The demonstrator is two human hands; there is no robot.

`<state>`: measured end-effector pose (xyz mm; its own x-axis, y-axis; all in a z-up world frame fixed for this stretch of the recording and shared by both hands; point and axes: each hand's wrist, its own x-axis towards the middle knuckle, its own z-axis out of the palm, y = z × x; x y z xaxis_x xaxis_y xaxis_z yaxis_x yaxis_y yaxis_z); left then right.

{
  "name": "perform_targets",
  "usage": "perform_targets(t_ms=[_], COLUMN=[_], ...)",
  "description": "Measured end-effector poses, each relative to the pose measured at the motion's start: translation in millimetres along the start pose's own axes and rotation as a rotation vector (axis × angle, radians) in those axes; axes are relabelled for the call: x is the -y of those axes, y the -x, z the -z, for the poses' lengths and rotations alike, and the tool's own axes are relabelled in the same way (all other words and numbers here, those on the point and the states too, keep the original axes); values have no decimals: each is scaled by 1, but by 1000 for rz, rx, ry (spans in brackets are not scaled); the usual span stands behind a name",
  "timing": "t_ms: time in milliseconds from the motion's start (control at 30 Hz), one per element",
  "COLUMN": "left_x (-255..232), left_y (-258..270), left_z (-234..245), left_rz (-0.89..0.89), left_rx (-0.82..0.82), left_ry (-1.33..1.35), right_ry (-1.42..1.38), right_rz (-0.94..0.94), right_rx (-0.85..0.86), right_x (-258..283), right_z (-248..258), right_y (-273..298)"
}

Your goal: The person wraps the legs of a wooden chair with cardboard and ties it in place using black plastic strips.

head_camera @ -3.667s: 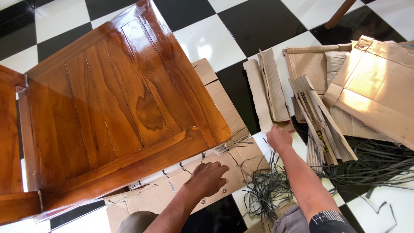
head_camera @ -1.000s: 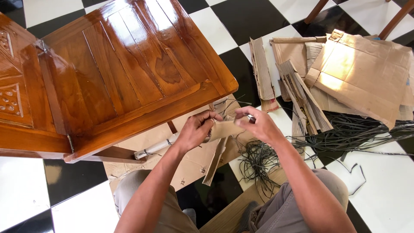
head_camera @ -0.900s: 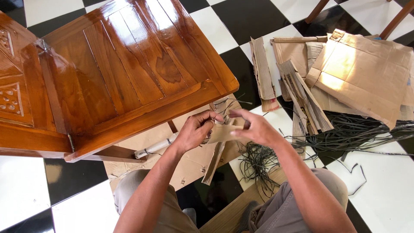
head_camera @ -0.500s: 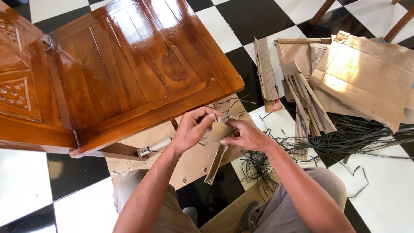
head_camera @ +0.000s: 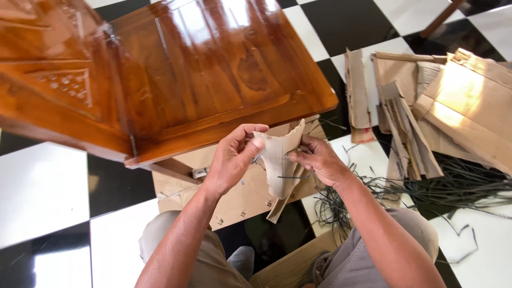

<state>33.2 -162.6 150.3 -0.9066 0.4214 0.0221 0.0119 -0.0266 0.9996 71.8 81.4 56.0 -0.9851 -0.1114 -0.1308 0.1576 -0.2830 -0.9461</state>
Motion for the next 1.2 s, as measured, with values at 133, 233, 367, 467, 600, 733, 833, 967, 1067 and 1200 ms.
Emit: perform_targets(t_ms=[133,233,367,467,600,733,833,967,1067,1200], left_x=[-9,-19,-37,-42,-49,-45,-51,-49,-36,-35], left_y=[17,33,56,75,104,130,147,159,159,158], left_z=[12,29,50,68,92,113,127,147,162,176], left_rz=[2,66,129,165,285,337,349,411,449,518], left_rx=[-29,-75,-158,-221,-279,-372,-419,-468,-484,-480], left_ry=[-133,-374,-584,-657,-699,-624,-669,-705,-730,-780], right_ry=[-39,-47,26,98,232,315,467,727,964,1146], right_rz=[13,-21,-27,-26,-13,-12,-12,7,59,163], right_rx=[42,88,135,167,201,257,278,311,327,331], right_x=[-12,-4,-13,-12,-3,0,8,3,0,2], right_z=[-24,-52,-82,-109,-148,-187,-217,-243,-261,-277], right_y=[-7,-5,-13,-14,-11,-6,-3,-7,-6,-7])
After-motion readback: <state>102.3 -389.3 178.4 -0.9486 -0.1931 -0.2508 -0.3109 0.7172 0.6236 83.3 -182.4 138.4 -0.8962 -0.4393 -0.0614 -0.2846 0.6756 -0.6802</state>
